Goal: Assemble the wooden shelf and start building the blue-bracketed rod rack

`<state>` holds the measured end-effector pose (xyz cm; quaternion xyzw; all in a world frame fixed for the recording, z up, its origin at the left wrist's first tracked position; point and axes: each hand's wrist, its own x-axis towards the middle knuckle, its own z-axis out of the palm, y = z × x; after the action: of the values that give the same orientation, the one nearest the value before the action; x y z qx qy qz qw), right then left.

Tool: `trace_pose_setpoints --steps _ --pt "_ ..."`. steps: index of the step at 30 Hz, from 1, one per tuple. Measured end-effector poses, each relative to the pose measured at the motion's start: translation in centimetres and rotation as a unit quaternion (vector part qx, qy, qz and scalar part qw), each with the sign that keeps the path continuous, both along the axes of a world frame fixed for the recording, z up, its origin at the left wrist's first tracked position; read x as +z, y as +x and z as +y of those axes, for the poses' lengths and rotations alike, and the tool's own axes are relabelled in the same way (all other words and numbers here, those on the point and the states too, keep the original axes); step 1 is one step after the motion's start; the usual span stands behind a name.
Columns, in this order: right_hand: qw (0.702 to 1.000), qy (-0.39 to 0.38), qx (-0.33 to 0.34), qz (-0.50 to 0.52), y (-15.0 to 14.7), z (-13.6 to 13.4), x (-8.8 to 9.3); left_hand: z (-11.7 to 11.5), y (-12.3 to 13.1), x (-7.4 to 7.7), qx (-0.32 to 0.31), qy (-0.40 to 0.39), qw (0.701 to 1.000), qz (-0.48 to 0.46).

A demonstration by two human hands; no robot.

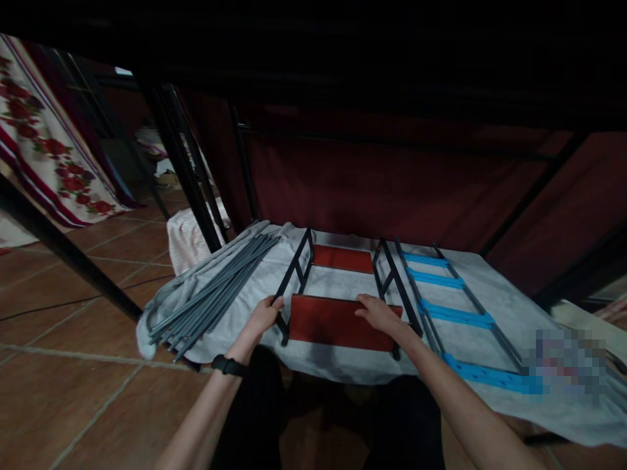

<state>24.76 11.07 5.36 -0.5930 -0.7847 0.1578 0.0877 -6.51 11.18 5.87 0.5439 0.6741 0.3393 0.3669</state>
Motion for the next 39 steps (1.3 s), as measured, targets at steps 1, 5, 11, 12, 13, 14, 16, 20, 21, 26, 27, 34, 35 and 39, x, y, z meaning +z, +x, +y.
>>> trace_pose_setpoints --steps 1,5,11,12,13,14,16,20,21,26,27,34,35,39 --pt "1.0 0.002 -0.001 0.0 0.0 -0.2 0.0 0.2 -0.1 -0.5 -0.006 -0.018 0.998 -0.051" --pt "1.0 0.017 0.009 -0.004 -0.1 -1.2 0.1 0.5 0.5 -1.8 0.02 0.019 0.991 -0.134" --pt "1.0 0.02 0.009 -0.008 -0.1 -2.4 0.0 0.8 0.4 -2.5 0.035 0.038 0.979 -0.198" --pt "1.0 0.021 0.01 -0.01 -0.1 -2.6 -0.1 0.8 0.4 -2.5 0.04 0.042 0.977 -0.204" --pt "1.0 0.024 0.013 -0.012 -0.1 -2.9 -0.2 0.8 0.4 -2.6 0.046 0.05 0.975 -0.209" --pt "0.999 0.029 0.017 -0.014 -0.1 -3.2 -0.2 0.9 0.5 -2.7 0.052 0.06 0.974 -0.214" --pt "0.999 0.039 0.022 -0.017 -0.1 -3.8 -0.4 0.9 0.8 -3.0 0.063 0.081 0.97 -0.218" --pt "0.998 0.052 0.019 -0.026 0.1 -4.2 -0.8 1.0 1.5 -3.5 0.08 0.108 0.966 -0.219" --pt "0.998 0.052 0.021 -0.026 0.1 -4.2 -0.9 1.0 1.6 -3.5 0.084 0.108 0.965 -0.225" --pt "0.998 0.055 0.03 -0.018 0.3 -3.9 -1.0 1.1 1.1 -3.3 0.092 0.086 0.957 -0.262" --pt "0.998 0.057 0.031 -0.018 0.4 -3.9 -1.0 1.1 1.1 -3.2 0.092 0.085 0.956 -0.265" --pt "0.997 0.072 0.037 -0.014 0.9 -3.7 -1.6 1.1 2.4 -2.9 0.1 0.094 0.951 -0.277" --pt "0.996 0.072 0.04 -0.012 0.9 -3.7 -1.6 1.1 2.5 -2.9 0.102 0.095 0.95 -0.28" --pt "0.997 0.067 0.047 -0.01 1.0 -3.6 -1.5 1.2 2.0 -2.6 0.106 0.085 0.946 -0.294"
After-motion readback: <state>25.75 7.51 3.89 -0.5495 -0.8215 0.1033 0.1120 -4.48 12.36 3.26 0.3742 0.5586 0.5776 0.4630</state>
